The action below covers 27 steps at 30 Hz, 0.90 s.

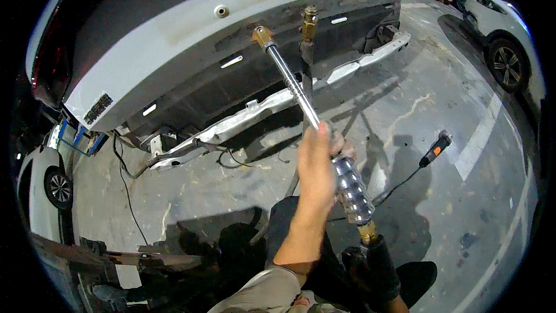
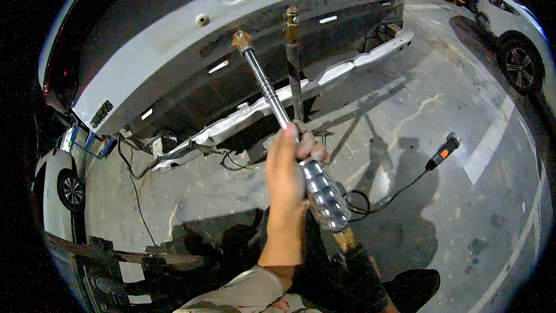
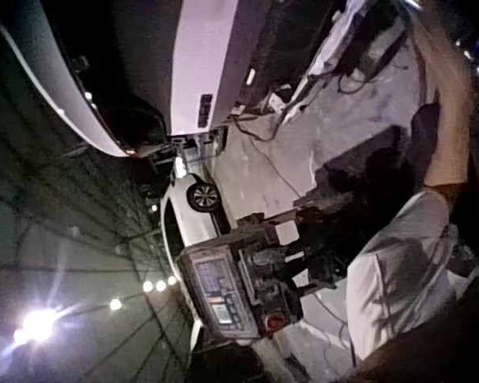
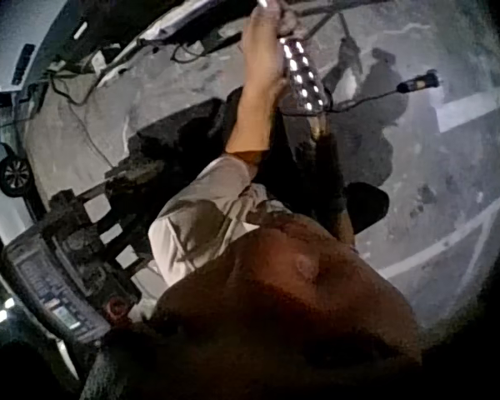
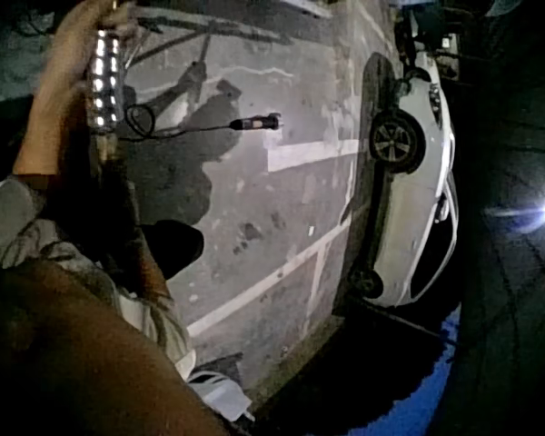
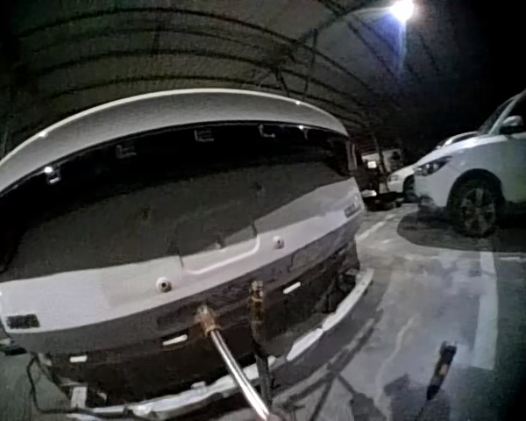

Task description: The person retrieves a hammer and angle grinder from a tool cart, then works on the rear bumper of a white car. They repeatedly hammer the inner metal frame, grind the surface with an angle grinder producing sparks, and use a pneumatic tool to fasten components.

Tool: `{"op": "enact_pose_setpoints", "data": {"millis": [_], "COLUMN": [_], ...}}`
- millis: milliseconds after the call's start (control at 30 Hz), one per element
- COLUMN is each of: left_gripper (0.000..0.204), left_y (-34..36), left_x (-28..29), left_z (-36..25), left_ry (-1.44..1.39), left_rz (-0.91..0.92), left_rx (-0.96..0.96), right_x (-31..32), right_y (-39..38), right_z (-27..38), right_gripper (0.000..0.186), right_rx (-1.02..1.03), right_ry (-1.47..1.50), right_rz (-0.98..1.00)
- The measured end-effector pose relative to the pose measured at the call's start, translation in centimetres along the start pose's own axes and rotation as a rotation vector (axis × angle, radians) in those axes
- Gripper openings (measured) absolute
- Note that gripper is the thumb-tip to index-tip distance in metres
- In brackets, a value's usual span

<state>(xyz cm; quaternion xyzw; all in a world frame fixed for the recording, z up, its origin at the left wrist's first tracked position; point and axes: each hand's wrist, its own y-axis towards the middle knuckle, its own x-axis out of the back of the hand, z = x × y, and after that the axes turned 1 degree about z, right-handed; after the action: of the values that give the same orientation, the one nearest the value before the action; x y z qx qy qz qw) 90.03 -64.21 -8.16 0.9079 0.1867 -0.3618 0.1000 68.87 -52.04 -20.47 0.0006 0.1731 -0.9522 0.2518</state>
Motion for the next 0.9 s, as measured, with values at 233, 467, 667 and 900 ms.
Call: {"op": "enact_pose_setpoints", "data": {"millis": [233,467,667,900], "left_gripper": [0.035,0.035,0.042,0.044], "left_y": [2.4,0.7,2.4,2.0], "left_x": [2.2,-0.2,3.0,3.1], "left_z": [0.1,-1.6,-0.3,0.2], "left_ry": [-0.524,-0.058,-0.689,-0.605], "left_rz": [0.555,0.057,0.581,0.519], "left_rx": [0.188,0.171,0.316,0.292], "right_x": [0.2,-0.3,-1.4,-1.0], "right_y": [-0.1,0.8,0.8,0.8], "right_z": [-0.9,-0.9,0.7,-1.1], "right_gripper": [0.02,0.022,0.023,0.025], "right_rx": [-0.076,-0.119,-0.127,-0.143], "right_ry": [-0.033,-0.056,-0.076,-0.082], "right_rz": [0.026,0.053,0.042,0.048]}}
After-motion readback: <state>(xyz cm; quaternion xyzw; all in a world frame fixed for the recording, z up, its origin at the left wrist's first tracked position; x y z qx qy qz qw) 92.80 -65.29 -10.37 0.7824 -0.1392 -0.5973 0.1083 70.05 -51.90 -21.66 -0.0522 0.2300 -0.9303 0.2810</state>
